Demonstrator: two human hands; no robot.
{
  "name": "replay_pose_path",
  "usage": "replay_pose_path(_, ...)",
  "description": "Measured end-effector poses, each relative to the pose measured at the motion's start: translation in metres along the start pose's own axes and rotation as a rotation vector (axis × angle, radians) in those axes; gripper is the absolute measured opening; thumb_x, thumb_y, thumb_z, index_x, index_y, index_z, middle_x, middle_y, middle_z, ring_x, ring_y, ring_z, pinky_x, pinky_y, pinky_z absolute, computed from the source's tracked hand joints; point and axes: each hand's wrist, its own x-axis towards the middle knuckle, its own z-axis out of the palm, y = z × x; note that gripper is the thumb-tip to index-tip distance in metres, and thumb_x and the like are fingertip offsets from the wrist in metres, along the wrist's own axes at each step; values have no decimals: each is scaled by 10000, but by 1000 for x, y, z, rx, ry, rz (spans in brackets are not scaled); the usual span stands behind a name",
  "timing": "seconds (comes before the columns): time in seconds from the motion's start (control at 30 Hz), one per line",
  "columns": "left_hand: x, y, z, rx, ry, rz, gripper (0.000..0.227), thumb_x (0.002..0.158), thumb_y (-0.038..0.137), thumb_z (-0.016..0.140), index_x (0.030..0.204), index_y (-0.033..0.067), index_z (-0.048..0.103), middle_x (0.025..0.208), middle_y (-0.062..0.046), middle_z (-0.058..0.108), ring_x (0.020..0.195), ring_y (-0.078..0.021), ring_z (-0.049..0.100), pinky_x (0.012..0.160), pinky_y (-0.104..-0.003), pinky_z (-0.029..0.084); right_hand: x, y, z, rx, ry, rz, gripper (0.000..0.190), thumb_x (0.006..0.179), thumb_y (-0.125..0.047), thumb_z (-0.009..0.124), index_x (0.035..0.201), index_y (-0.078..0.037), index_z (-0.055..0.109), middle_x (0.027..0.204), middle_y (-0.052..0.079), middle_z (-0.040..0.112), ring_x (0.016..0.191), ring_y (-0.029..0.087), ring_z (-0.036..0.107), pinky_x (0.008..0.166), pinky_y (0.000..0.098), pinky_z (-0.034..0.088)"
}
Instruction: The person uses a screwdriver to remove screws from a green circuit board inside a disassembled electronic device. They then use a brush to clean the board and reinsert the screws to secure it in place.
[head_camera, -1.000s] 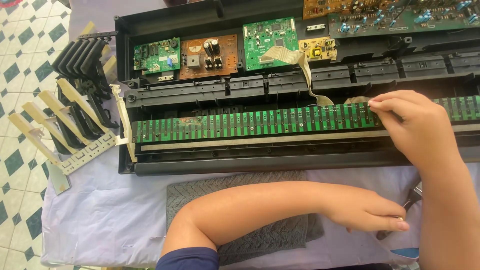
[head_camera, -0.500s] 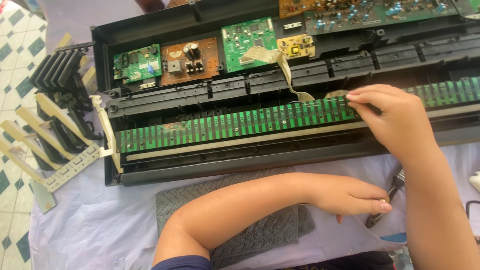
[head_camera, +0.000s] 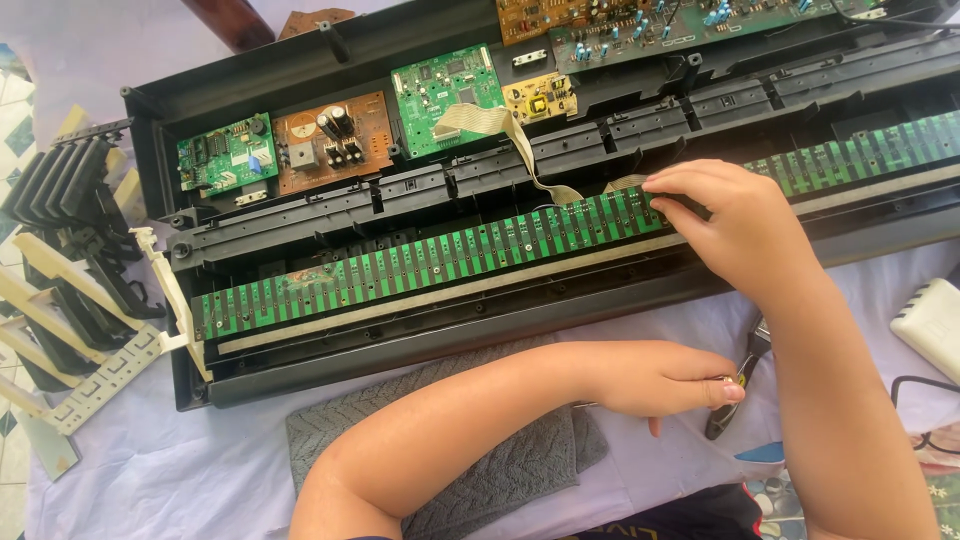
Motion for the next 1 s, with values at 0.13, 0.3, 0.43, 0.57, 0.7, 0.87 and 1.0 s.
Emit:
replay_pose_path(0.13, 2, -2, 0, -28, -3, 8, 528, 940, 534, 313, 1090, 94, 562, 1106, -87, 572, 795, -281, 704, 705, -342, 594, 0, 1, 1, 5, -12, 2, 176, 980, -58, 703, 1147, -60, 760, 1160, 73, 758, 1100, 238, 685, 994, 369, 510)
replay_pose_path(0.3, 1, 1, -1, -14, -6, 6, 520, 933, 543, 296, 1017, 91, 538, 1091, -92, 571, 806, -282, 704, 702, -338, 589, -1, 4, 1, -8, -3, -26, 171, 985, -44, 701, 1146, -51, 759, 1156, 80, 760, 1096, 251, 687, 982, 382, 513)
replay_pose_path(0.43, 2, 0, -1, -17, -5, -4, 530, 934, 547, 301, 1051, 95, 550, 1102, -86, 575, 794, -281, 715, 705, -334, 572, -1, 3, 1, -15, 1, -33, 166, 985, -44, 698, 1140, -52, 757, 1153, 76, 761, 1098, 254, 687, 975, 386, 515)
replay_pose_path(0.57, 3, -1, -1, -15, -5, -4, 521, 936, 549, 301, 1036, 100, 546, 1091, -86, 572, 777, -284, 727, 716, -335, 563, 0, 2, -1, -13, -9, -21, 191, 985, -52, 700, 1169, -63, 750, 1161, 72, 759, 1099, 250, 683, 981, 383, 507)
replay_pose_path(0.7, 1, 0, -2, -5, -5, -24, 554, 921, 566, 301, 1104, 113, 562, 1167, -81, 591, 763, -277, 750, 778, -342, 536, 0, -1, -5, -12, -6, -26, 206, 984, -58, 716, 1188, -70, 743, 1161, 72, 756, 1078, 246, 683, 957, 375, 505)
replay_pose_path(0.87, 1, 4, -3, 17, -5, -36, 511, 948, 531, 301, 1082, 104, 547, 1063, -90, 535, 771, -272, 725, 784, -363, 545, -10, 7, -37, 99, 270, -48, 95, 1128, 29, 746, 1217, 63, 751, 1189, 192, 737, 1108, 283, 685, 979, 367, 514)
replay_pose_path(1.0, 4, 1, -2, -20, -6, -31, 372, 990, 444, 308, 929, 118, 475, 912, -58, 469, 762, -265, 710, 739, -359, 542, -27, 23, -51, 402, 509, 51, 98, 1286, 80, 577, 1302, 163, 626, 1173, 280, 660, 1141, 364, 718, 1090, 439, 626)
